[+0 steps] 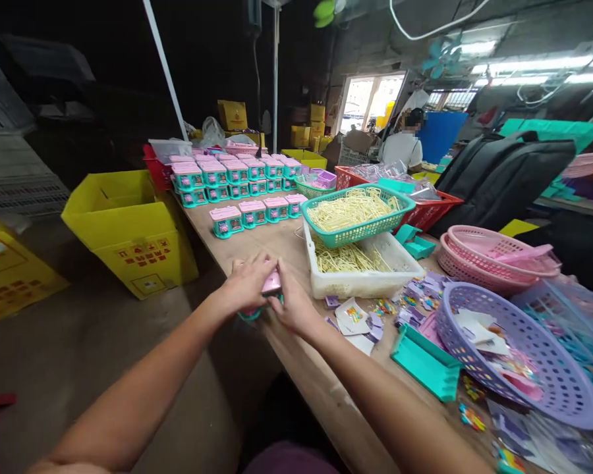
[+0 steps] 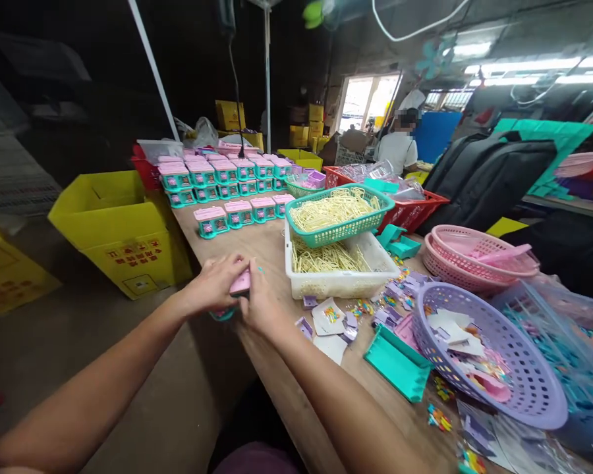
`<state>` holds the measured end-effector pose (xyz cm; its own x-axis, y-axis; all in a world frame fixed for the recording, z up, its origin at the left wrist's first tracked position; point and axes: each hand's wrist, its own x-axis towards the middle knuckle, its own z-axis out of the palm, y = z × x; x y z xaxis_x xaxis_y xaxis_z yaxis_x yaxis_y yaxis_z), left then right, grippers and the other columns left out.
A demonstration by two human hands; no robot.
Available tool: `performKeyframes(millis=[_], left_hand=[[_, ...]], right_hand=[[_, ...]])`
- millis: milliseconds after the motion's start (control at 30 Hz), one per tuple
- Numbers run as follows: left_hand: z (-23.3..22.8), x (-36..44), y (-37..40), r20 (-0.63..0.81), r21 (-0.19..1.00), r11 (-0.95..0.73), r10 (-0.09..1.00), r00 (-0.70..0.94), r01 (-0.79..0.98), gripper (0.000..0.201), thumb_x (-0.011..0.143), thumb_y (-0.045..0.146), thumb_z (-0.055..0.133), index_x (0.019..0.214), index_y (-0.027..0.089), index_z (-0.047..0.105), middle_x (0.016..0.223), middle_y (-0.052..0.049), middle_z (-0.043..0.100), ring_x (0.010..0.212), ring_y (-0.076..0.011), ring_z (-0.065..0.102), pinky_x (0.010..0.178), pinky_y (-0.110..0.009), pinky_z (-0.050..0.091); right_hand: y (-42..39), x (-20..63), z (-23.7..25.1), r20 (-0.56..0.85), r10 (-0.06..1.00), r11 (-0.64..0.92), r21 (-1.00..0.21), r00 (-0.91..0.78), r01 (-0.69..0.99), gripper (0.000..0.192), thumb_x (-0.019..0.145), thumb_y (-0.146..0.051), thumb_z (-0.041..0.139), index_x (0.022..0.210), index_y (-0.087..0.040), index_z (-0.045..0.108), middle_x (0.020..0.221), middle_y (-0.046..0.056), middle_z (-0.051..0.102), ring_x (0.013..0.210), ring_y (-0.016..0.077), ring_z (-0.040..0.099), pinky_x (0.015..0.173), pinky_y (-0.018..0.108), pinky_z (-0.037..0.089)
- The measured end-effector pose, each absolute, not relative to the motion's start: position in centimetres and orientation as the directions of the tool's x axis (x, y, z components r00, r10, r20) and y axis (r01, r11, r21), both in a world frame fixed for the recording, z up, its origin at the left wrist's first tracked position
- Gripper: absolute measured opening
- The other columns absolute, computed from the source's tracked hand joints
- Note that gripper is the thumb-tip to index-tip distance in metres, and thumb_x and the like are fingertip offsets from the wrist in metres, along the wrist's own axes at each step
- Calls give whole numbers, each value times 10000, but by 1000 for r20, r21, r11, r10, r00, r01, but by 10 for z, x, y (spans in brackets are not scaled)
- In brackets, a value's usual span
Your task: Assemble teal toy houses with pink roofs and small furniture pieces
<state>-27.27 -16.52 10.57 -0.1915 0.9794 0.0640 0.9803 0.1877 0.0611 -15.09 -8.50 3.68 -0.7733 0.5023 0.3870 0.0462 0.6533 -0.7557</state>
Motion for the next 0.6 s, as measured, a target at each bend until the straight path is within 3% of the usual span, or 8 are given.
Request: performKeyframes(millis=[167,333,433,533,600], left_hand=[[80,-363,-122,187,83,314,927,-325,946,945,684,251,731,1513,178,284,1465,-163,447,1298,-364,435,1045,-547,353],[48,-419,-81,309,158,359,867,-391,920,905,681,187,731,1497,255,346,1540,-108,383,1384,-369,344,1119,-563,284],[24,-438,-76,413,254,467,740,-531,847,901,712,254,737,1508,206,319,1571,-155,284,1414,-429,255,1099,-600,307],[3,-455,-78,464,374,571,568,-680,731,936,747,356,727,1514,107,252,1523,-253,266,1358,-465,324,1028,-598,398],[-6,-468,-76,471,429,592,498,-728,683,961,743,357,737,1513,97,225,1488,-260,296,1327,-447,388,1024,-564,424]], right_hand=[[-51,-268,25,353,612,604,-787,-707,129,860,670,-7,536,1492,-113,306,1435,189,484,1358,326,441,1141,515,361],[-6,-332,9,325,688,563,-804,-649,193,808,667,-33,534,1449,-130,351,1350,160,551,1301,327,487,1128,518,364],[9,-355,-1,316,708,544,-815,-631,202,755,701,-72,548,1432,-142,371,1335,148,563,1278,314,504,1109,497,388],[14,-379,-11,316,711,531,-827,-629,184,716,726,-88,549,1422,-146,390,1336,137,564,1280,283,503,1096,438,409],[14,-397,-15,308,715,516,-838,-628,176,698,739,-96,559,1418,-136,403,1340,139,563,1297,273,493,1101,411,404]])
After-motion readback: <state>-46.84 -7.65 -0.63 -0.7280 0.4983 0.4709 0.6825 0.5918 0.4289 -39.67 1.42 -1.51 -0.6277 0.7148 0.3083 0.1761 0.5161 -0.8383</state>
